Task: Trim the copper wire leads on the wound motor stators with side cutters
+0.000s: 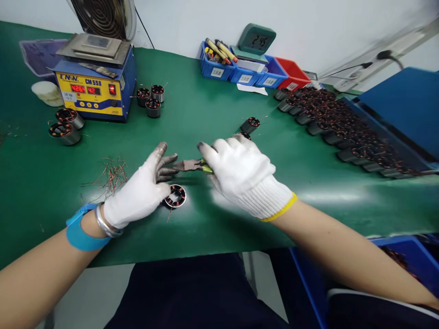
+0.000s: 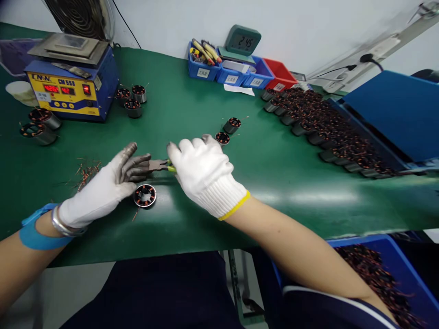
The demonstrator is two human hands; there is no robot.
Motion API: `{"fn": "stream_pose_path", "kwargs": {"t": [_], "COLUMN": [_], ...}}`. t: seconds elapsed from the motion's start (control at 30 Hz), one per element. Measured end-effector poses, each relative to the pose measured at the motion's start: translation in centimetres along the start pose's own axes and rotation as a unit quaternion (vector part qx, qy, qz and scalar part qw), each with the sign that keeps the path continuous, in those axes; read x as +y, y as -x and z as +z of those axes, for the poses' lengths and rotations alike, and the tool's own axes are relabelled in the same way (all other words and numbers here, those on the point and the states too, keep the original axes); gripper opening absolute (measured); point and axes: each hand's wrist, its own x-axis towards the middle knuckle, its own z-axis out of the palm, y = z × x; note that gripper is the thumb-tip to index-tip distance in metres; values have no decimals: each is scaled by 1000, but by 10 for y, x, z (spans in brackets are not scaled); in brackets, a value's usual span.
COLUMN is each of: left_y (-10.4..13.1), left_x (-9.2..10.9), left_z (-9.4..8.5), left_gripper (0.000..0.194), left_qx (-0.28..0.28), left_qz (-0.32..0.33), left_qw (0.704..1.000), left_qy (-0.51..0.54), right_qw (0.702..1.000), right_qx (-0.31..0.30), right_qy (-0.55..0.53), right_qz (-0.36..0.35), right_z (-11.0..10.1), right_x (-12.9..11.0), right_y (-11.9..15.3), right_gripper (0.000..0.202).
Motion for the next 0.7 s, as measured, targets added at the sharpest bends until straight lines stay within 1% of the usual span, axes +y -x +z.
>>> {"fn": "stream_pose_path", "kwargs": {"t": [0.07,0.1,0.17,0.27,0.3,0.33,0.43,0.5,0.53,0.57,0.6,0.63,0.7], "left_y": [-3,-5,-7,-8,-8,-9,-13,-15,-16,-16,-16,-15,-12], "left_x": [0,0,3,10,12,14,16,17,18,19,20,22,23], "left_z": [-5,-8,-15,-25,-29,-32,-39,-42,-42,-42,-42,-40,-37], "left_gripper": [104,102,94,77,71,66,59,57,56,55,53,53,54], "left_qx": [30,54,117,203,223,241,297,325,337,349,354,350,346], "left_qz": [12,23,52,84,90,94,96,99,107,118,128,132,128], "left_qw": [999,998,992,975,970,966,950,940,935,929,925,926,929], "left_qy": [16,20,24,26,22,16,-6,-24,-32,-38,-40,-40,-40], "right_qw": [999,999,994,976,971,968,965,962,962,964,967,971,972], "right_qx": [35,50,78,90,90,92,107,107,103,100,97,96,92], "right_qy": [-2,-10,-42,-96,-110,-123,-160,-185,-197,-206,-212,-213,-202], "right_qz": [5,-4,-59,-173,-194,-201,-178,-168,-160,-138,-99,-49,83], "right_z": [7,10,16,24,26,28,34,36,37,39,43,49,67], "right_x": [5,7,6,-11,-20,-29,-53,-55,-50,-43,-31,-17,19], "right_y": [5,8,16,29,32,34,36,38,40,45,50,57,71], "right_gripper": [45,45,49,51,48,43,33,28,26,25,25,26,28]}}
